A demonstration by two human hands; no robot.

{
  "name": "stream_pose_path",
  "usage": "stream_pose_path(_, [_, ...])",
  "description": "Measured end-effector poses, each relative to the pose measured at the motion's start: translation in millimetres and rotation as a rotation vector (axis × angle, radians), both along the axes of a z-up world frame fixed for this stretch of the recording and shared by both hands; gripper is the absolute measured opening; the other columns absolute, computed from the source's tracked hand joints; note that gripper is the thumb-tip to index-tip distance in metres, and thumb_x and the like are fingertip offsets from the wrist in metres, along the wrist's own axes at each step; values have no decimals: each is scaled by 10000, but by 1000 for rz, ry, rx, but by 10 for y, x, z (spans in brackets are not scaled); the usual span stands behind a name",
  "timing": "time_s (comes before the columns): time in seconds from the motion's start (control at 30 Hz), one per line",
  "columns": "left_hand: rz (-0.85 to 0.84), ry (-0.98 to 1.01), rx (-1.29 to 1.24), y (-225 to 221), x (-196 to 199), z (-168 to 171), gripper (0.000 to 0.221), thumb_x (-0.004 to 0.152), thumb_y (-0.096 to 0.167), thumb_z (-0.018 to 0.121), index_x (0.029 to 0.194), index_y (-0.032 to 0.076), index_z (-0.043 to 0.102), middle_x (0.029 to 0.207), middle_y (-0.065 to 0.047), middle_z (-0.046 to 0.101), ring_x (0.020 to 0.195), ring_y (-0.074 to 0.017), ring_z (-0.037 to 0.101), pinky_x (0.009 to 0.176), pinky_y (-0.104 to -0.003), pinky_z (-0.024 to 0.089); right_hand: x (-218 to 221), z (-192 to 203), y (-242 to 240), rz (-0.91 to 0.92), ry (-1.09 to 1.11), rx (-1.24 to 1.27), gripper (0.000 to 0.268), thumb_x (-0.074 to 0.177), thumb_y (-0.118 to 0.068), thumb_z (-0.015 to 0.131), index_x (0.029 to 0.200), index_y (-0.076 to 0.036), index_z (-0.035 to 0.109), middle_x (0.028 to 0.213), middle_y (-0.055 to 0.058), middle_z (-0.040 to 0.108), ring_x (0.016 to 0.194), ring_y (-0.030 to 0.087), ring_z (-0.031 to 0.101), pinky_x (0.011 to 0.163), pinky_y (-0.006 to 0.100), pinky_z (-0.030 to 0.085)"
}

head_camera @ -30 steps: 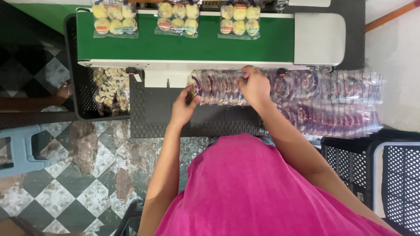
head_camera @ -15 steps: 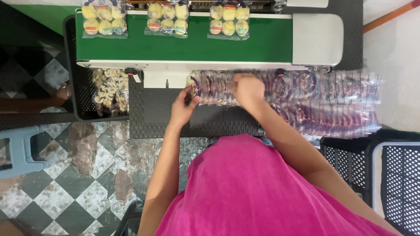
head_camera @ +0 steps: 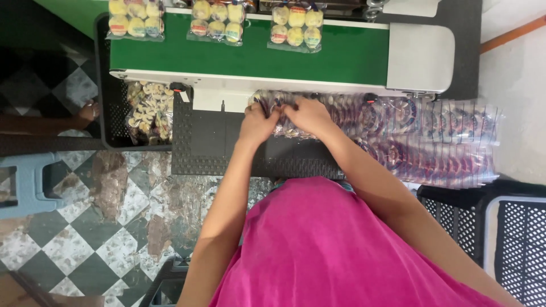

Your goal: Picking up small plastic bags of snacks and placing them onto a conveyor belt for heat sealing.

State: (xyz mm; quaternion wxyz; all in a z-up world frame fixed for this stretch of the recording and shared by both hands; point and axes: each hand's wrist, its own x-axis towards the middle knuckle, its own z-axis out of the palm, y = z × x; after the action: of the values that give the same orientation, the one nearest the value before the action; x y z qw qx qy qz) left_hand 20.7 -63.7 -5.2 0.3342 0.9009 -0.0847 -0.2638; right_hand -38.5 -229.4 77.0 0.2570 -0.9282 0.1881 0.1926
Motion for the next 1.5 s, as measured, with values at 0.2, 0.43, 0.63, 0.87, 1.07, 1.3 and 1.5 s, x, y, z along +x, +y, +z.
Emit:
stream_pose_path(0.2, [-64,-78,52,-24,-72,55,493,1045,399,479,1261,5,683,1333,-350,554,1192,-549,656,1017,-612,537,76,-548,102,71,-70,-36,509,1012,-447,440,1049,-68,778,1040,202,786,1096,408,739,967,565,561])
stream_pose_path(0.43, [-41,44,-81,224,-424,1389,477,1068,293,443,1353,-15,671,1362,-352,641,1342,-530,544,1135,-628,422,-244,-456,113,178,-350,101,355,1024,-351,526,946,-66,722,901,220,761,957,429,751,842,567,585])
stream_pose_path(0.63, [-253,71,-119,-397,-1049,2380,504,1091,337,425,1354,-27,655,1338,-389,627,1317,-575,532,1124,-685,399,-1314,784,-697,137,-615,251,263,1030,-256,596,897,-39,660,792,249,683,857,475,702,702,592,553])
stream_pose_path(0.87, [-543,66,-142,-1788,-1346,1581,531,1088,449,450,1381,55,653,1344,-296,667,1333,-487,578,1165,-587,421,-2169,480,-2354,-122,-432,486,157,1034,-174,641,1046,-60,749,896,179,770,935,352,749,881,478,560])
stream_pose_path(1.07, [-541,226,-115,-2618,-1601,1525,718,929,845,408,1191,233,678,1200,-142,759,1270,-372,656,1138,-503,478,-2534,-320,-3515,-189,-503,618,221,1083,-119,599,895,-6,615,795,80,570,853,204,560,784,440,485])
stream_pose_path(1.3, [-466,13,-104,-3085,-1652,1144,401,1073,435,522,1408,214,522,1235,-273,728,1214,-466,673,1081,-567,514,-2701,-237,-4032,-202,-232,276,378,1006,-433,686,938,-62,663,882,209,711,964,395,689,838,512,507])
stream_pose_path(1.5, [-579,-396,-199,-3317,-1537,874,350,1095,295,594,1434,208,575,1139,-267,718,1033,-487,728,858,-552,610,-2967,-314,-4239,-232,-350,189,448,987,-483,752,1032,-44,678,970,251,708,1050,471,679,899,556,516])
